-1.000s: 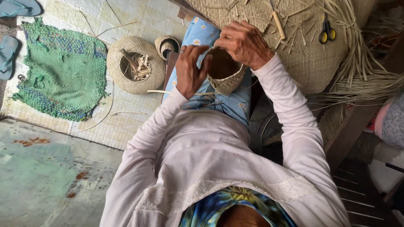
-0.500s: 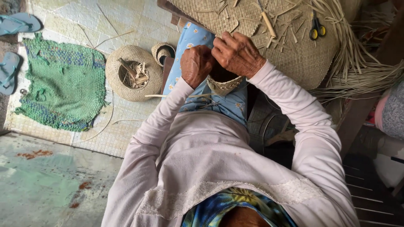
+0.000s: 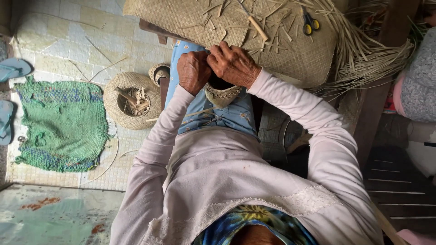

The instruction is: Finishing a hand-woven straw basket by weaving in loose ends and trimming excess material with scissors.

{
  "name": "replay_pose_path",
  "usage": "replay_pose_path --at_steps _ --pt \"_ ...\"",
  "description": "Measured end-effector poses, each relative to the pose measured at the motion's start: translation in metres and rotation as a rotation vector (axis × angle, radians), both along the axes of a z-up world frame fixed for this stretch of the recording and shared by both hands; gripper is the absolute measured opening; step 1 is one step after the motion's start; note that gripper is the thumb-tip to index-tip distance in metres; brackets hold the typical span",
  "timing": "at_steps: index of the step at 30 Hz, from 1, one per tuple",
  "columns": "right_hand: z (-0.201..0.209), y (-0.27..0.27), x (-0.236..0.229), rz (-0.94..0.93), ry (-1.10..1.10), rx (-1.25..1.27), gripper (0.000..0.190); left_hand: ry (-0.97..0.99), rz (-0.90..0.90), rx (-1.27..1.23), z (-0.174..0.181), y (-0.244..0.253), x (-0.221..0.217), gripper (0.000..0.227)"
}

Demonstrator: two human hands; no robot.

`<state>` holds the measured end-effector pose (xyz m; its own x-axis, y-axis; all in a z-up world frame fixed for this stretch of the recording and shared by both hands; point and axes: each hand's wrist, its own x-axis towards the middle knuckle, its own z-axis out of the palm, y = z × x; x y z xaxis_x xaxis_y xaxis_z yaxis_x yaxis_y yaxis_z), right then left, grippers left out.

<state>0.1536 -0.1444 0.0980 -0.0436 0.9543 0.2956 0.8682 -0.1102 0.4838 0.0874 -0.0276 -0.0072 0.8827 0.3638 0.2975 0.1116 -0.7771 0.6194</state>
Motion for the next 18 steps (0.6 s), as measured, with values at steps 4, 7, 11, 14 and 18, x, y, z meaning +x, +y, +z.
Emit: replay_pose_path --at_steps 4,7,11,14,18 --pt "-0.001 -0.004 -0.002 -0.015 -0.009 0.007 0.011 0.005 -0.009 0.101 0.009 0.003 0.000 0.014" --pt "-0.015 -0.010 -0.003 0.021 0.150 -0.041 0.015 0.279 -0.047 0.091 -0.014 0.002 0.002 0.030" --pt "-0.037 -0.017 -0.005 -0.022 0.223 -0.056 0.012 0.364 -0.002 0.032 -0.042 -0.003 0.004 0.034" --pt "-0.036 -0.020 -0.007 -0.055 0.285 -0.045 0.016 0.383 -0.031 0.030 -0.044 -0.009 0.005 0.036" --pt "-0.027 -0.020 -0.008 -0.064 0.244 -0.128 0.016 0.292 -0.036 0.036 -0.016 -0.016 -0.002 0.019"
